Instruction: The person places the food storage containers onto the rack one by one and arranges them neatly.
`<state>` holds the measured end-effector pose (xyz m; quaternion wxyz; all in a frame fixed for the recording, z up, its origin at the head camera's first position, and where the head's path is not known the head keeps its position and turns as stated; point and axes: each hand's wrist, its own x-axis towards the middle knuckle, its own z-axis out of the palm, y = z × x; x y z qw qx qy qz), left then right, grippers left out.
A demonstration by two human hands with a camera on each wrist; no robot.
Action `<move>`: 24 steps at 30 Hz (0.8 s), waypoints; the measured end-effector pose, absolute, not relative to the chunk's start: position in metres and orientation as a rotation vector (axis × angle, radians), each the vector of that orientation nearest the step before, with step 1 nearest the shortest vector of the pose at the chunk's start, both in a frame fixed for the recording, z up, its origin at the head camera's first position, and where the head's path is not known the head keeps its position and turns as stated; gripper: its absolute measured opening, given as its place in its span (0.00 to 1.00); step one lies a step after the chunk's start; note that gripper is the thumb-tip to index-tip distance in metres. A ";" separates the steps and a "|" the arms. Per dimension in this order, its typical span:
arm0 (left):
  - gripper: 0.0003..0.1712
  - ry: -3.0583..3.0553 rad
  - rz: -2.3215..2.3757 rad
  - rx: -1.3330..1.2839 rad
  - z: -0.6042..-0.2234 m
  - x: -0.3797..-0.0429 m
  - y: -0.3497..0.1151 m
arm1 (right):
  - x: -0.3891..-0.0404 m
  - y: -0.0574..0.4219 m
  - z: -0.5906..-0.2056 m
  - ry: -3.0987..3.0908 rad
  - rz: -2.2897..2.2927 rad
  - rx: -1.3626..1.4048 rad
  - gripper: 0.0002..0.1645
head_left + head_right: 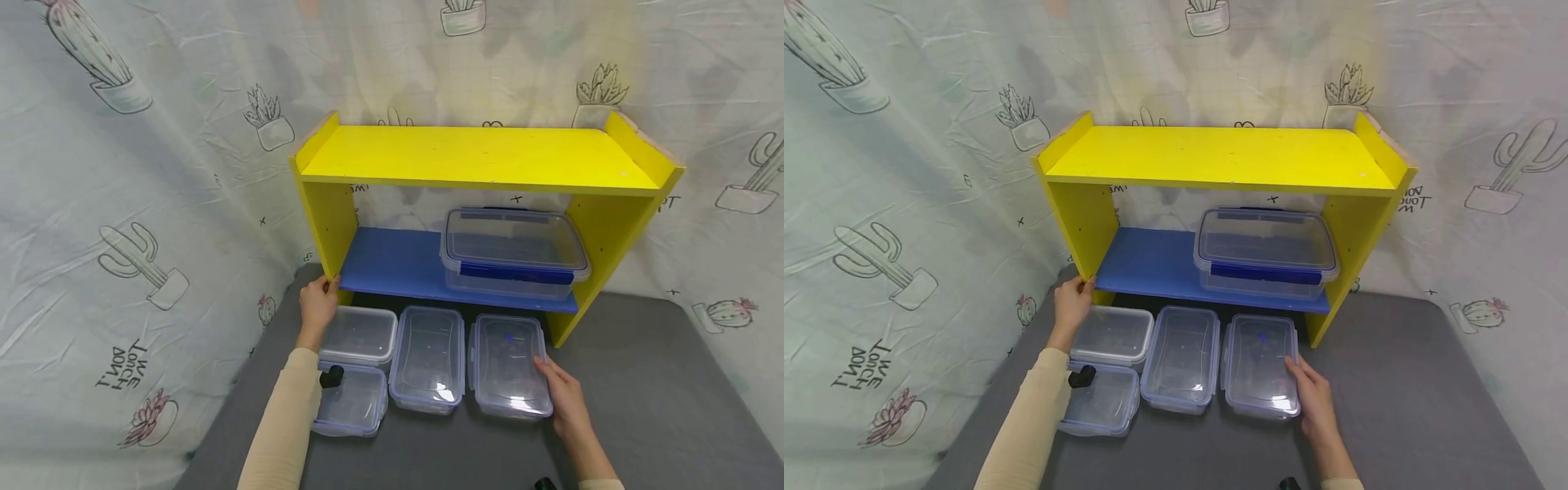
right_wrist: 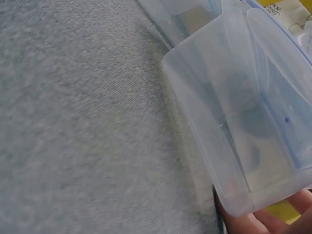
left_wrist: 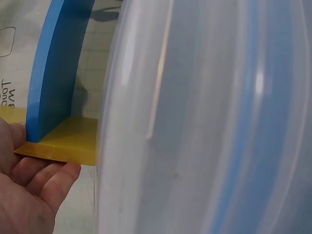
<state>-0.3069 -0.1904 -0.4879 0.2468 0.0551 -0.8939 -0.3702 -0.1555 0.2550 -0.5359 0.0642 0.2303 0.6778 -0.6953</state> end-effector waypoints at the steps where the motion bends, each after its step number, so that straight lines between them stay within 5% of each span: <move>1: 0.18 -2.438 -1.011 0.151 -0.488 -0.307 -0.190 | -0.155 0.256 -0.536 2.032 -2.101 0.674 0.44; 13: 0.18 -2.433 -1.015 0.143 -0.484 -0.304 -0.190 | -0.135 0.265 -0.553 1.790 -2.539 -0.023 0.39; 24: 0.20 -2.452 -1.045 0.146 -0.487 -0.305 -0.190 | -0.129 0.267 -0.560 1.649 -2.698 -0.157 0.33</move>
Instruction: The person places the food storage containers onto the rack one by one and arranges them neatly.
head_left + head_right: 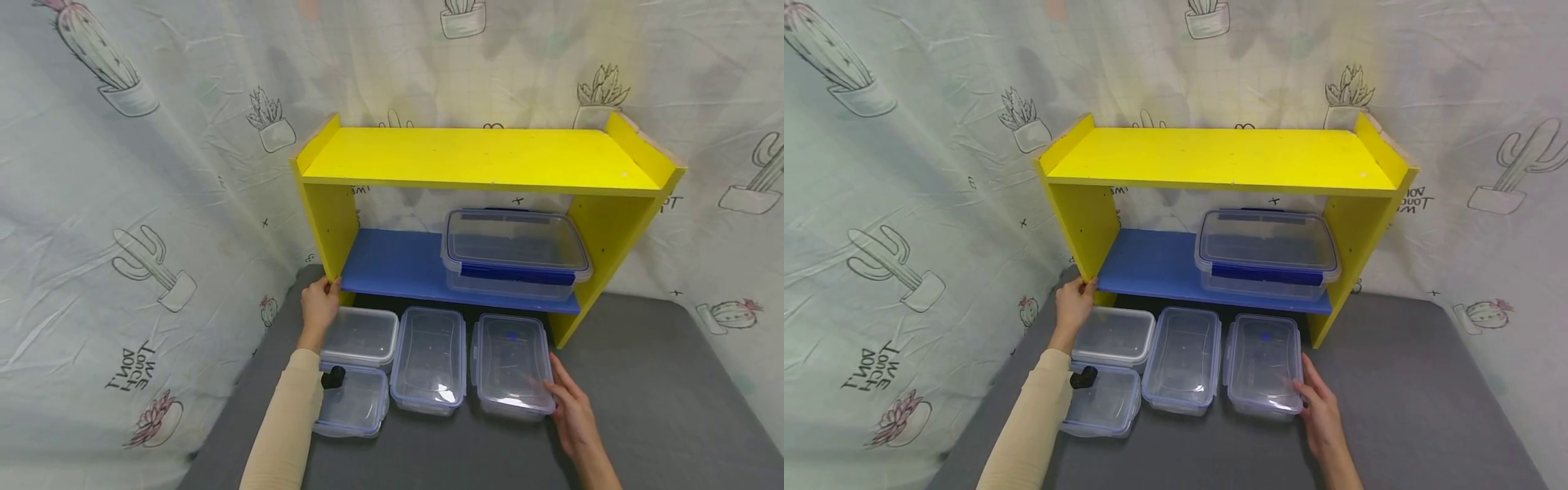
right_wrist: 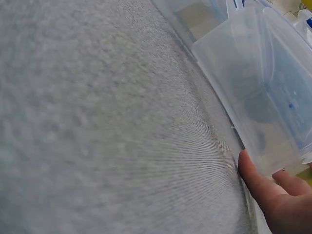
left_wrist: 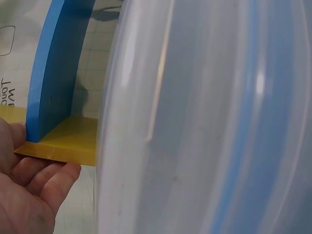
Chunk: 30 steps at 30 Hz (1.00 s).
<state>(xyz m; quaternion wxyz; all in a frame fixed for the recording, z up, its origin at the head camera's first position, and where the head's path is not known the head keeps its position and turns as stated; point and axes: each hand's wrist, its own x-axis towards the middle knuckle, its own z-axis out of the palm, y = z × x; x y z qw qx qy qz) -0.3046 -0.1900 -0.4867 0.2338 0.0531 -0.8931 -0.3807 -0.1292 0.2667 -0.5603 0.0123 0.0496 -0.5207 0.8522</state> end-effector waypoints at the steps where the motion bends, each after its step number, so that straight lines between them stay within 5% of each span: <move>1: 0.20 -2.453 -1.042 0.147 -0.487 -0.305 -0.190 | -0.129 0.267 -0.561 -1.607 2.670 0.170 0.33; 30: 0.18 -2.443 -1.034 0.137 -0.487 -0.303 -0.191 | -0.115 0.257 -0.529 -1.583 2.611 0.282 0.31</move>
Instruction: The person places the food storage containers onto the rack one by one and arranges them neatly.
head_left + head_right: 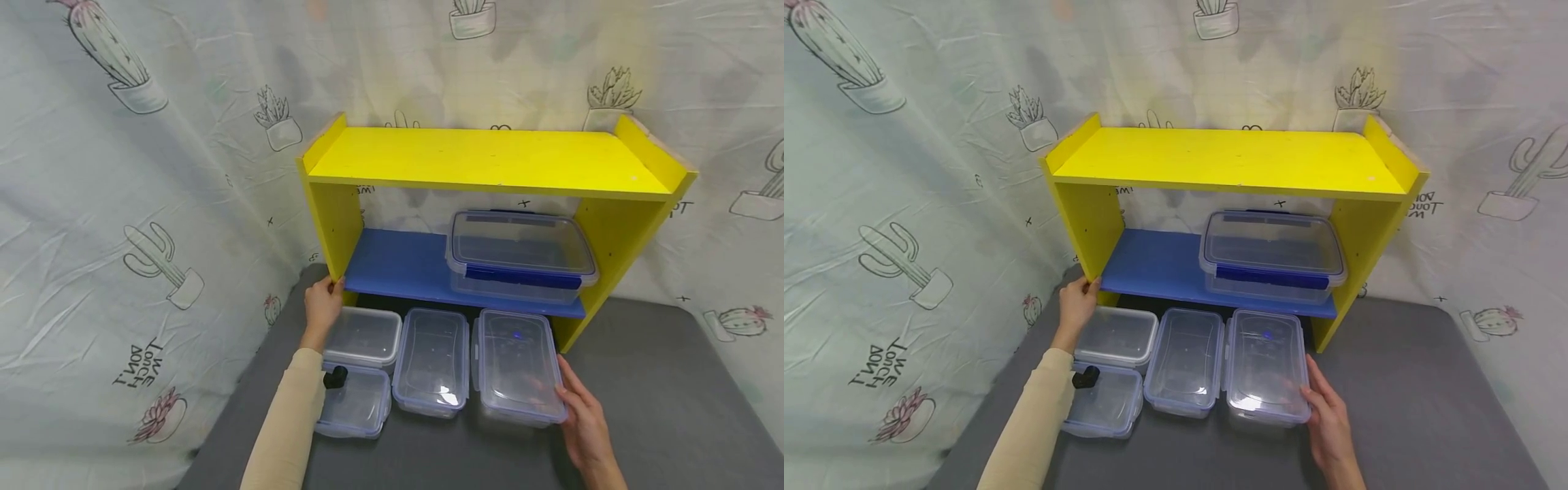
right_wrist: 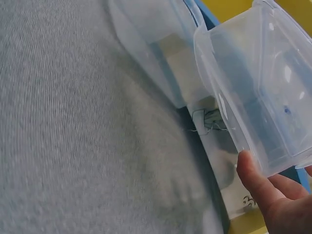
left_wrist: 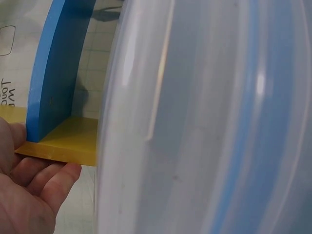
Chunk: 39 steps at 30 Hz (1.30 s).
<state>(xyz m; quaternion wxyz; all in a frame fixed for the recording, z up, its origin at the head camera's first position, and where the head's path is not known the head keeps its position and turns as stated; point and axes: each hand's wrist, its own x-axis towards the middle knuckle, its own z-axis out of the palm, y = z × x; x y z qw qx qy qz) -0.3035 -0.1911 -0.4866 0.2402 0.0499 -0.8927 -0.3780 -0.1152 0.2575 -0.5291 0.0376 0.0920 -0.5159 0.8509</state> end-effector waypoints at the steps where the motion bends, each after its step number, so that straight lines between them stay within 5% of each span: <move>1: 0.18 -2.443 -1.032 0.135 -0.486 -0.304 -0.191 | -0.115 0.256 -0.527 -1.594 2.605 0.273 0.30; 39: 0.17 -2.420 -1.053 0.097 -0.487 -0.303 -0.191 | -0.131 0.165 -0.480 -1.912 2.553 0.219 0.33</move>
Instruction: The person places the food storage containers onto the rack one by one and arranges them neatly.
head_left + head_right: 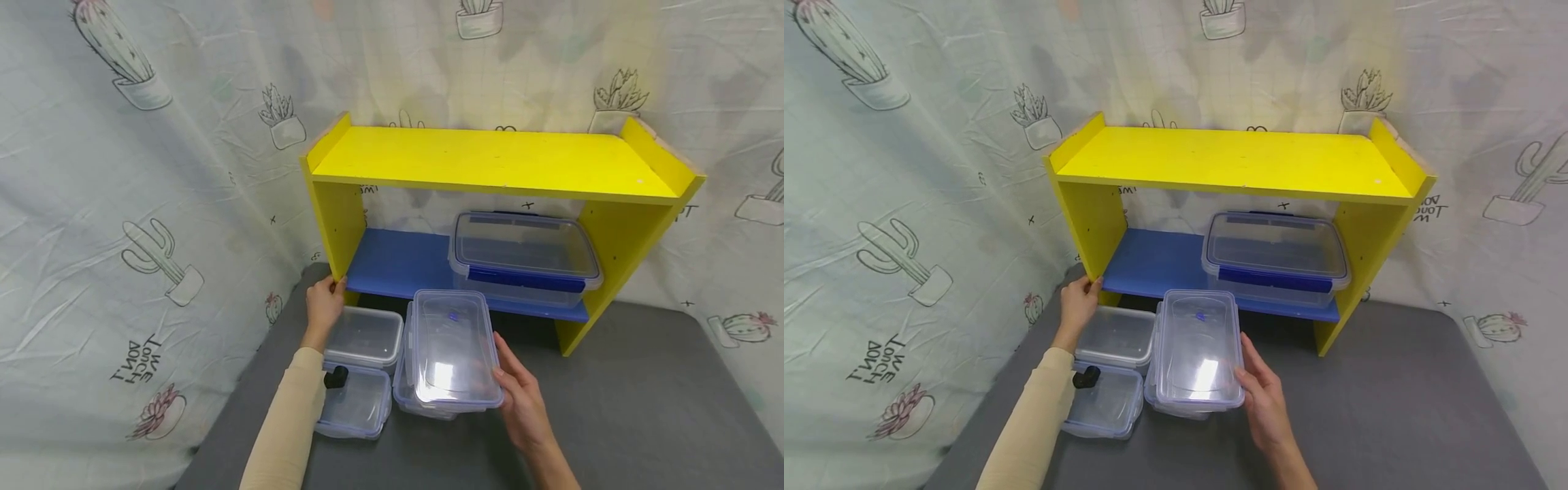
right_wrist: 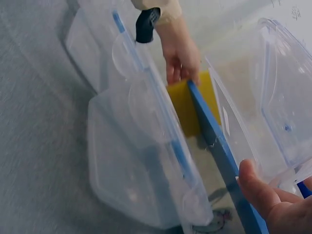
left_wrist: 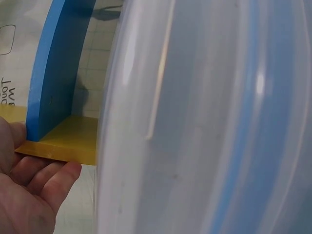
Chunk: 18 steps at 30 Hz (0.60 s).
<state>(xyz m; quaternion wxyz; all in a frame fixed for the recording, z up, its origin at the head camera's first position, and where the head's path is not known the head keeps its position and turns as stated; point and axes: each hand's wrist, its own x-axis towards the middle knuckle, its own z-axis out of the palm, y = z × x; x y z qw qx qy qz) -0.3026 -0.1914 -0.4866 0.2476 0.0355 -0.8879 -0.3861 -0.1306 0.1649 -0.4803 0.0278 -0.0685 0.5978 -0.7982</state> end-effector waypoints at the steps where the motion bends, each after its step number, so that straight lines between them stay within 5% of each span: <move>1: 0.17 -2.418 -1.050 0.092 -0.486 -0.303 -0.191 | -0.132 0.162 -0.479 1.837 -2.473 -0.226 0.33; 18: 0.19 -2.434 -1.062 0.112 -0.486 -0.302 -0.192 | -0.149 0.121 -0.463 1.706 -2.546 -0.186 0.34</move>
